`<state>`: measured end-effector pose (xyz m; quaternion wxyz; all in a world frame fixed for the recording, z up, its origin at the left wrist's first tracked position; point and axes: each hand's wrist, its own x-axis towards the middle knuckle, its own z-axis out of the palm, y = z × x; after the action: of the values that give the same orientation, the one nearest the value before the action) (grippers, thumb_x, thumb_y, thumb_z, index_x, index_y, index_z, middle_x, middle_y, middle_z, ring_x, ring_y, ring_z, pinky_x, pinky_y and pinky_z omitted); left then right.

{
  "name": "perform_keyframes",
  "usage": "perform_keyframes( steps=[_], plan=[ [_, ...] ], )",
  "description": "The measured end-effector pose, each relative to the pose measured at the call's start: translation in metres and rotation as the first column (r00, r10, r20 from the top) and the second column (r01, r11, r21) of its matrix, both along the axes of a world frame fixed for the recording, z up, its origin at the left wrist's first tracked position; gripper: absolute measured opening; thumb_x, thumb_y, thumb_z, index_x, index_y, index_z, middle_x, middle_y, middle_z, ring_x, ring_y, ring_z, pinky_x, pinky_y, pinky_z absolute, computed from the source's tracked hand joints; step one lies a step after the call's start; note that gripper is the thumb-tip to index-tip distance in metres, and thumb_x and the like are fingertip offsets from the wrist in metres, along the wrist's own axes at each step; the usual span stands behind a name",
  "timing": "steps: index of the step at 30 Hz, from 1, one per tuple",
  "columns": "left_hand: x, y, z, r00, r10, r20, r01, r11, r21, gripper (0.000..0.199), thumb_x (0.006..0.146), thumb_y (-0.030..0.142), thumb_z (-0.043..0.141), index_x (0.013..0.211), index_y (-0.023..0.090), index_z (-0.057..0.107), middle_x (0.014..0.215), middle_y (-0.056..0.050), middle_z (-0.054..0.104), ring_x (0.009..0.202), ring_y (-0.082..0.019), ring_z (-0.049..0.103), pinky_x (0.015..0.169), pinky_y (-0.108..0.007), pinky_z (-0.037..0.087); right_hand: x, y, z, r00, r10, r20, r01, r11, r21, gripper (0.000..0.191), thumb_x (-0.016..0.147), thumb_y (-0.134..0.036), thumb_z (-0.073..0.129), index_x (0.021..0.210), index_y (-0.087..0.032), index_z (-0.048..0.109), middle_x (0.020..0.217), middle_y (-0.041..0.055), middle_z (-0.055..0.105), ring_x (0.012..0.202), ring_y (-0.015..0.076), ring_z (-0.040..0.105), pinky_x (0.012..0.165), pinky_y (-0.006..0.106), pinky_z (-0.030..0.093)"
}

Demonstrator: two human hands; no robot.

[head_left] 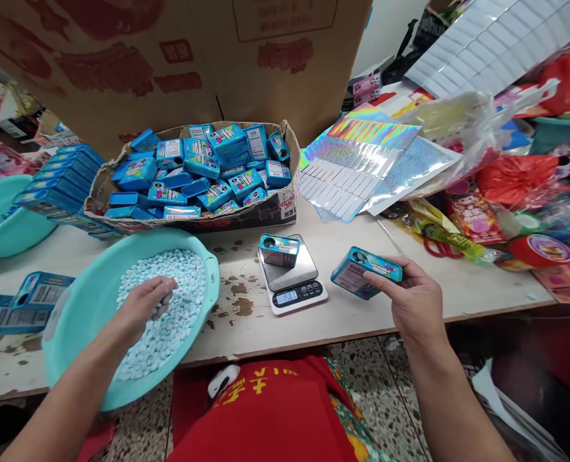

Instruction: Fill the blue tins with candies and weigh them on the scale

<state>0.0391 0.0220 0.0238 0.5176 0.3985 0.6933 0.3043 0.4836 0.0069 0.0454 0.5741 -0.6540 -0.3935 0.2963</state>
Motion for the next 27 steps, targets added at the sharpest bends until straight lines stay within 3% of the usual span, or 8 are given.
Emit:
perform_keyframes(
  steps=[3, 5, 7, 12, 15, 17, 21, 27],
  plan=[
    [0.001, -0.001, -0.002, 0.822, -0.249, -0.512, 0.307, 0.951, 0.029, 0.03, 0.075, 0.051, 0.058, 0.073, 0.022, 0.064, 0.067, -0.005, 0.059, 0.062, -0.021, 0.053, 0.053, -0.027, 0.036, 0.005, -0.001, -0.003, 1.0, -0.002, -0.02, 0.002, 1.0, -0.007, 0.045, 0.051, -0.033, 0.087, 0.09, -0.019, 0.068, 0.084, 0.0029, 0.069, 0.073, 0.0165, 0.064, 0.067, 0.031, 0.055],
    [0.001, 0.001, 0.001, 0.646, -0.318, -0.694, 0.446, 0.895, 0.006, 0.028, 0.075, 0.048, 0.056, 0.082, 0.024, 0.068, 0.089, -0.009, 0.067, 0.085, -0.031, 0.058, 0.064, -0.032, 0.041, 0.007, 0.0, -0.005, 1.0, -0.004, -0.026, 0.004, 1.0, -0.008, 0.045, 0.051, -0.033, 0.087, 0.09, -0.018, 0.068, 0.084, 0.0032, 0.069, 0.073, 0.0167, 0.064, 0.066, 0.031, 0.055],
    [0.007, 0.006, 0.008, 0.573, -0.298, -0.763, 0.514, 0.856, 0.052, 0.033, 0.074, 0.047, 0.058, 0.096, 0.025, 0.069, 0.107, -0.01, 0.066, 0.1, -0.035, 0.056, 0.076, -0.037, 0.043, 0.007, 0.001, -0.007, 1.0, 0.005, -0.03, -0.005, 1.0, -0.01, 0.046, 0.051, -0.033, 0.087, 0.091, -0.018, 0.068, 0.084, 0.0034, 0.069, 0.072, 0.0171, 0.064, 0.065, 0.032, 0.055],
    [0.079, 0.039, 0.03, 0.828, -0.104, -0.551, 0.404, 0.792, 0.458, 0.048, 0.077, 0.044, 0.061, 0.12, 0.023, 0.06, 0.121, -0.011, 0.06, 0.099, -0.027, 0.06, 0.084, -0.036, 0.045, -0.004, 0.011, -0.003, 0.996, 0.082, -0.04, -0.082, 0.997, -0.006, 0.045, 0.052, -0.033, 0.086, 0.091, -0.019, 0.068, 0.083, 0.0036, 0.069, 0.072, 0.0175, 0.064, 0.065, 0.032, 0.054],
    [0.132, 0.065, 0.034, 0.889, -0.312, -0.334, 0.457, 0.63, 0.628, 0.056, 0.059, 0.031, 0.078, 0.113, 0.028, 0.065, 0.113, -0.007, 0.065, 0.099, -0.026, 0.06, 0.082, -0.032, 0.045, -0.021, 0.022, 0.002, 0.988, 0.152, -0.028, -0.152, 0.988, 0.005, 0.044, 0.054, -0.034, 0.085, 0.091, -0.018, 0.068, 0.083, 0.0043, 0.07, 0.071, 0.0178, 0.064, 0.064, 0.032, 0.054],
    [0.148, 0.077, 0.034, 0.887, -0.386, -0.255, 0.457, 0.648, 0.609, 0.039, 0.056, 0.027, 0.079, 0.094, 0.029, 0.07, 0.081, -0.001, 0.068, 0.073, -0.021, 0.06, 0.066, -0.028, 0.045, -0.038, 0.032, 0.002, 0.982, 0.186, -0.025, -0.185, 0.983, 0.011, 0.045, 0.055, -0.035, 0.085, 0.092, -0.018, 0.067, 0.082, 0.0043, 0.07, 0.071, 0.0178, 0.064, 0.064, 0.032, 0.053],
    [0.126, 0.07, 0.039, 0.969, -0.193, -0.155, 0.247, 0.79, 0.561, 0.027, 0.059, 0.026, 0.076, 0.086, 0.026, 0.069, 0.06, 0.004, 0.058, 0.055, -0.015, 0.05, 0.052, -0.023, 0.035, -0.077, 0.051, -0.012, 0.962, 0.274, -0.018, -0.273, 0.961, 0.033, 0.047, 0.059, -0.039, 0.083, 0.097, -0.018, 0.064, 0.084, 0.0033, 0.069, 0.074, 0.018, 0.064, 0.071, 0.034, 0.053],
    [0.067, 0.012, 0.052, 0.985, 0.046, 0.168, -0.133, 0.826, 0.548, 0.031, 0.065, 0.024, 0.075, 0.095, 0.022, 0.066, 0.083, -0.001, 0.066, 0.075, -0.017, 0.059, 0.069, -0.025, 0.044, -0.117, 0.058, -0.024, 0.89, 0.357, 0.283, -0.377, 0.926, 0.016, 0.054, 0.067, -0.048, 0.075, 0.109, -0.018, 0.06, 0.106, 0.0094, 0.064, 0.098, 0.0253, 0.061, 0.09, 0.045, 0.049]
  ],
)
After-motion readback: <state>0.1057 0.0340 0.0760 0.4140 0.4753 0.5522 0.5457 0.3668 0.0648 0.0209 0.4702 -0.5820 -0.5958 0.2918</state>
